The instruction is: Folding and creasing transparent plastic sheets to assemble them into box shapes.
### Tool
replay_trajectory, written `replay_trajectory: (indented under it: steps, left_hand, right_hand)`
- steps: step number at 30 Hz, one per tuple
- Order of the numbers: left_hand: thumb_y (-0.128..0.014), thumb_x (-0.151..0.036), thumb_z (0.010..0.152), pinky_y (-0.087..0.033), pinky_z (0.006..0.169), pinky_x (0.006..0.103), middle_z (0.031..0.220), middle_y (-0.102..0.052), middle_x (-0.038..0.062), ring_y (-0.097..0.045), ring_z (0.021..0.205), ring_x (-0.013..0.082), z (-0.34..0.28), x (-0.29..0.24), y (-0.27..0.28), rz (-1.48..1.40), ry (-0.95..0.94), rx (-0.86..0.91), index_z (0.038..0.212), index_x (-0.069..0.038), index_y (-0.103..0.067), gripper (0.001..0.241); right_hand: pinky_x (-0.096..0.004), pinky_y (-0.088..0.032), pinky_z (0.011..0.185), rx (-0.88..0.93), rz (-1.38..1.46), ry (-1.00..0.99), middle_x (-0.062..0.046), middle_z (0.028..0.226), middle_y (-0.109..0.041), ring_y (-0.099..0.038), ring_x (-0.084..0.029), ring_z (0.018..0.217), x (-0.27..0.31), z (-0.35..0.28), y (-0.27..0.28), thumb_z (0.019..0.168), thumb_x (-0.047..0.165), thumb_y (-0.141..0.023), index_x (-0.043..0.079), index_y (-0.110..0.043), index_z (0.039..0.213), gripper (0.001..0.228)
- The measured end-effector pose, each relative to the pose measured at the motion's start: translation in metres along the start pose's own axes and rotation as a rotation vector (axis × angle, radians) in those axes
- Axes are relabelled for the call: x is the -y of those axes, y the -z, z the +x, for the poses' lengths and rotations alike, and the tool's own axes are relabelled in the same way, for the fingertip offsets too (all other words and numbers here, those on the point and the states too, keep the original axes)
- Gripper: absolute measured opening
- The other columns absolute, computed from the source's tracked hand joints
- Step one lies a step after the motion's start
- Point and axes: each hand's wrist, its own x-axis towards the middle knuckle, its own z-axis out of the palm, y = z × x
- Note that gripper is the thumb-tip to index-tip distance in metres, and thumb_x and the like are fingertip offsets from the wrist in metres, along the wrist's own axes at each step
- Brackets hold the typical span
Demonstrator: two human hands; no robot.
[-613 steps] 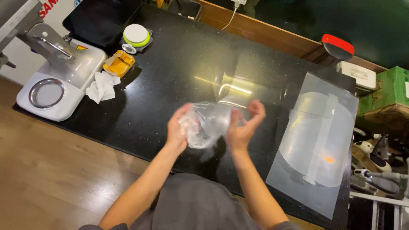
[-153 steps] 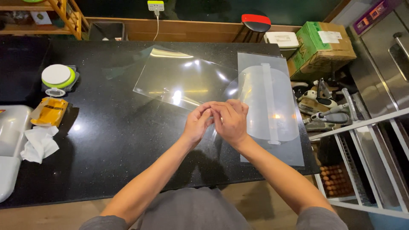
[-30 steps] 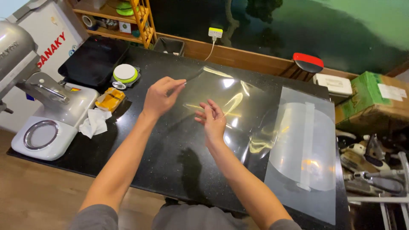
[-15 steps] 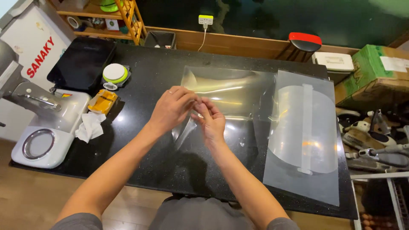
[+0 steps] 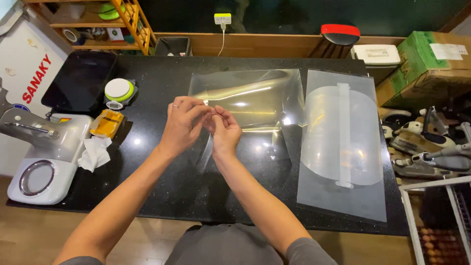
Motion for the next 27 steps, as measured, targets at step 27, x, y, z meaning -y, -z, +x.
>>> replay_trajectory:
  steps: [27]
  left_hand:
    - [-0.078, -0.018, 0.090, -0.030, 0.097, 0.0456, 0.114, -0.067, -0.004, -0.058, 0.110, 0.0201, 0.002, 0.000, 0.004, 0.199, -0.126, 0.015, 0.122, -0.020, -0.075, 0.032]
  right_hand:
    - [-0.034, -0.060, 0.098, 0.171, -0.055, -0.131, -0.013, 0.125, -0.070, -0.072, -0.019, 0.111, 0.036, -0.012, 0.003, 0.103, 0.006, -0.057, -0.006, -0.056, 0.137, 0.036]
